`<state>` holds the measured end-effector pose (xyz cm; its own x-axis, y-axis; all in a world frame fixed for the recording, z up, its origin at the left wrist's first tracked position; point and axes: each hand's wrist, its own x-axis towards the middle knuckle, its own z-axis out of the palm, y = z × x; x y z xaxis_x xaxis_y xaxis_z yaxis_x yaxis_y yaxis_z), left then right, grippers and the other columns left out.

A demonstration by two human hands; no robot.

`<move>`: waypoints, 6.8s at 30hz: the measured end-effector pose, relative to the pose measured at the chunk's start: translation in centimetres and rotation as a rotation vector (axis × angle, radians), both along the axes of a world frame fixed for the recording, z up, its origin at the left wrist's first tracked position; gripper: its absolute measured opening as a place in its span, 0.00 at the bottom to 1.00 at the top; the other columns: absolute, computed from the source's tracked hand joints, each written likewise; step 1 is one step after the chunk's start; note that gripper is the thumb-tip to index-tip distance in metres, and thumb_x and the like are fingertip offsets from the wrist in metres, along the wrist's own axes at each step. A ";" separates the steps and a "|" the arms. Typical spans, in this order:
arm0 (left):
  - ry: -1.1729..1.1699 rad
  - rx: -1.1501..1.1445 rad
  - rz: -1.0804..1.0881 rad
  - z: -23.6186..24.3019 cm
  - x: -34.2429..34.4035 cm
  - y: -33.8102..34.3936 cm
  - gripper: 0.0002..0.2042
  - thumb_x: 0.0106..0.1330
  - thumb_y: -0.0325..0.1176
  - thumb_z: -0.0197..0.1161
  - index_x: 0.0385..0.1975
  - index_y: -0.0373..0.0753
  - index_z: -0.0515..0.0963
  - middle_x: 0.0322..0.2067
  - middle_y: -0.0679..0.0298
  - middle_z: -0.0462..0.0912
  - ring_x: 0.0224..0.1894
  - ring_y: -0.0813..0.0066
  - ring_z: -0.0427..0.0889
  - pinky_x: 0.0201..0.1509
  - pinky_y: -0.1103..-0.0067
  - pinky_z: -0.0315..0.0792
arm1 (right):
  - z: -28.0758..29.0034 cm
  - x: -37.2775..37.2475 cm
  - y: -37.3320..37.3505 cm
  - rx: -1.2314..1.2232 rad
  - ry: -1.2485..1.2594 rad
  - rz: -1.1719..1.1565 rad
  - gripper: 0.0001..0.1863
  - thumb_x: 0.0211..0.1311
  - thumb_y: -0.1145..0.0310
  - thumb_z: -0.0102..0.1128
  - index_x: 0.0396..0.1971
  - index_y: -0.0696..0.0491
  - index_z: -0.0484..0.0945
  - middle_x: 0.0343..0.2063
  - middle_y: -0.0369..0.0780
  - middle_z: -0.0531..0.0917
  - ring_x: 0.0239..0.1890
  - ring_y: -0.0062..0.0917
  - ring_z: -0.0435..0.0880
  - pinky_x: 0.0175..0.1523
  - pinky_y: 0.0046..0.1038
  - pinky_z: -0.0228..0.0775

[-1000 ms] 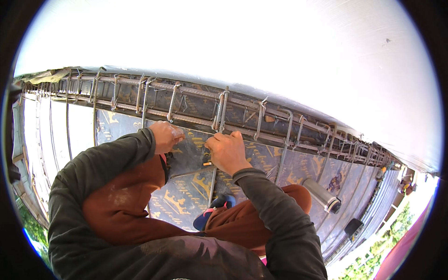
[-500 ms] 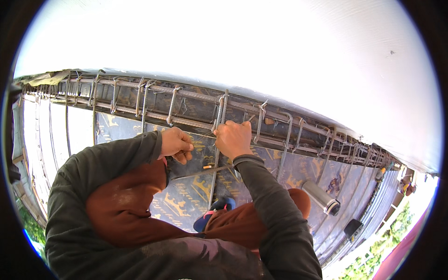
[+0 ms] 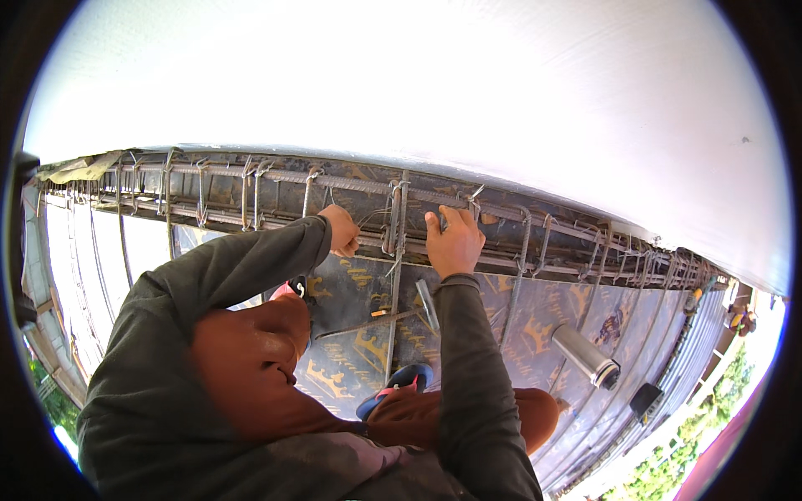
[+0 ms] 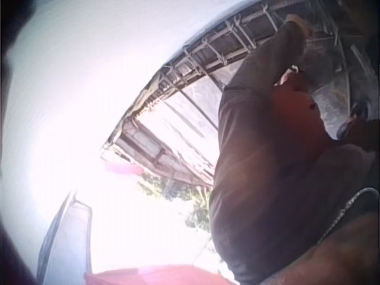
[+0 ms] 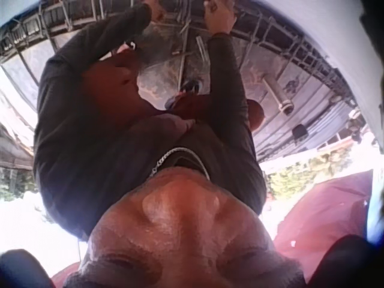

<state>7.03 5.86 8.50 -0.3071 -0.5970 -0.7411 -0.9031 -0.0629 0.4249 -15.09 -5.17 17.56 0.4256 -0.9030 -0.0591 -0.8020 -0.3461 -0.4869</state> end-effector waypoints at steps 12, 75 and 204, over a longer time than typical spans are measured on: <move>0.568 -0.179 0.513 -8.1 0.1 0.0 0.09 0.67 0.23 0.60 0.42 0.23 0.78 0.30 0.40 0.81 0.20 0.61 0.76 0.15 0.65 0.68 | -1.6 -0.4 0.6 0.006 0.005 -0.014 0.10 0.56 0.60 0.67 0.35 0.48 0.84 0.35 0.35 0.81 0.42 0.34 0.79 0.50 0.41 0.65; 0.542 0.268 0.677 -6.4 1.7 -2.5 0.15 0.75 0.37 0.52 0.53 0.33 0.75 0.31 0.55 0.82 0.23 0.70 0.75 0.20 0.67 0.68 | -5.8 4.3 -1.0 -0.054 -0.199 -0.007 0.03 0.57 0.66 0.65 0.28 0.49 0.81 0.31 0.35 0.85 0.41 0.33 0.80 0.57 0.40 0.60; 0.293 -0.762 0.240 4.6 0.3 -7.3 0.11 0.71 0.35 0.54 0.34 0.37 0.80 0.32 0.55 0.81 0.36 0.51 0.80 0.40 0.62 0.75 | 9.2 -2.2 9.8 0.769 -0.063 0.056 0.23 0.67 0.67 0.50 0.58 0.62 0.69 0.29 0.58 0.80 0.34 0.52 0.81 0.41 0.43 0.72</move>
